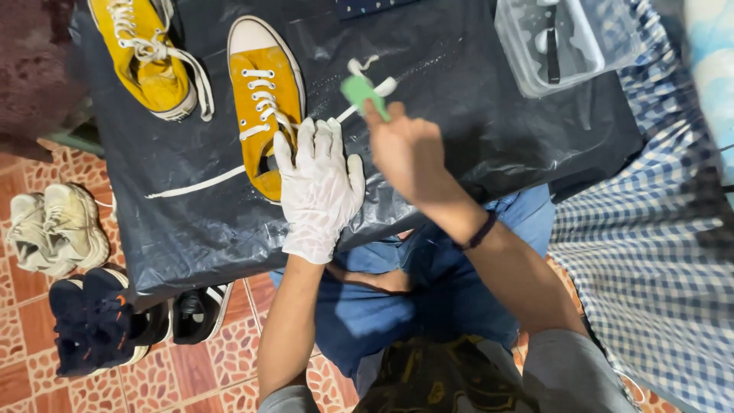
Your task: Cleaning a white shoelace using a small brush and cleaning solution on a protective sheet.
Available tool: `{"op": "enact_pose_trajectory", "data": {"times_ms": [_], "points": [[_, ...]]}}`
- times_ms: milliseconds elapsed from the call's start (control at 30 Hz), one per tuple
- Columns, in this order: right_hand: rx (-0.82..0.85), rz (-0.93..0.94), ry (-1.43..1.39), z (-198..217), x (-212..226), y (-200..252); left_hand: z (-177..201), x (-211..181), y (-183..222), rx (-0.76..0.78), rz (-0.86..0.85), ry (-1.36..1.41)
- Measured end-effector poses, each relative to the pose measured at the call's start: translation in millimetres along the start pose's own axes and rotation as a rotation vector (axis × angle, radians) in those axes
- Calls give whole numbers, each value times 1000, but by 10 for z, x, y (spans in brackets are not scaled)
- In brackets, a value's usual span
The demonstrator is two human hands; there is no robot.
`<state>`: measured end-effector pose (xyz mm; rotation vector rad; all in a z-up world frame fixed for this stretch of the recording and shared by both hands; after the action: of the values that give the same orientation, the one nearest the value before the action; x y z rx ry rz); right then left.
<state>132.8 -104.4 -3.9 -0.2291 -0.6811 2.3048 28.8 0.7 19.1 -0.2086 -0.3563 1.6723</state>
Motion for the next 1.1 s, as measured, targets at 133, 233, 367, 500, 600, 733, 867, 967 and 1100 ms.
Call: {"op": "enact_pose_trajectory", "data": {"times_ms": [133,233,367,500,600,733,867,967,1100], "points": [[433,-274,149,-617,-808,18,-3,11,36,36,19,-23],[349,-383,156,-402,-1183,-14,28,-6,28,28,0,-28],[102,-359,102,54,-1237,-37,25,1,103,-2,-29,-95],[-23,-296,111,301,-1259,15,330,17,160,-15,-81,-138],[-46,-283,143,439,-1247,53,495,1,126,6,-70,-118],[-66,-253,27,502,-1092,100,623,-238,-24,-40,-121,-51],[-115,-115,73,391,-866,201,260,-413,-411,1,-178,69],[258,-212,-34,81,-705,220,-300,-370,-767,61,-163,9],[183,-132,-30,34,-523,164,-743,-305,-776,-10,-191,85]]}}
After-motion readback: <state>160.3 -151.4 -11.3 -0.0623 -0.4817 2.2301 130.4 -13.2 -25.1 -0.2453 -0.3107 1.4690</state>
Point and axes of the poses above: each hand's wrist, its own y-axis away from the middle knuckle, its own z-axis out of the back of the hand, x = y × z, the point moved 3 cm from there along -y, towards the middle knuckle, and after that the axes turned 7 degrees about x, right-handed, at the moved point
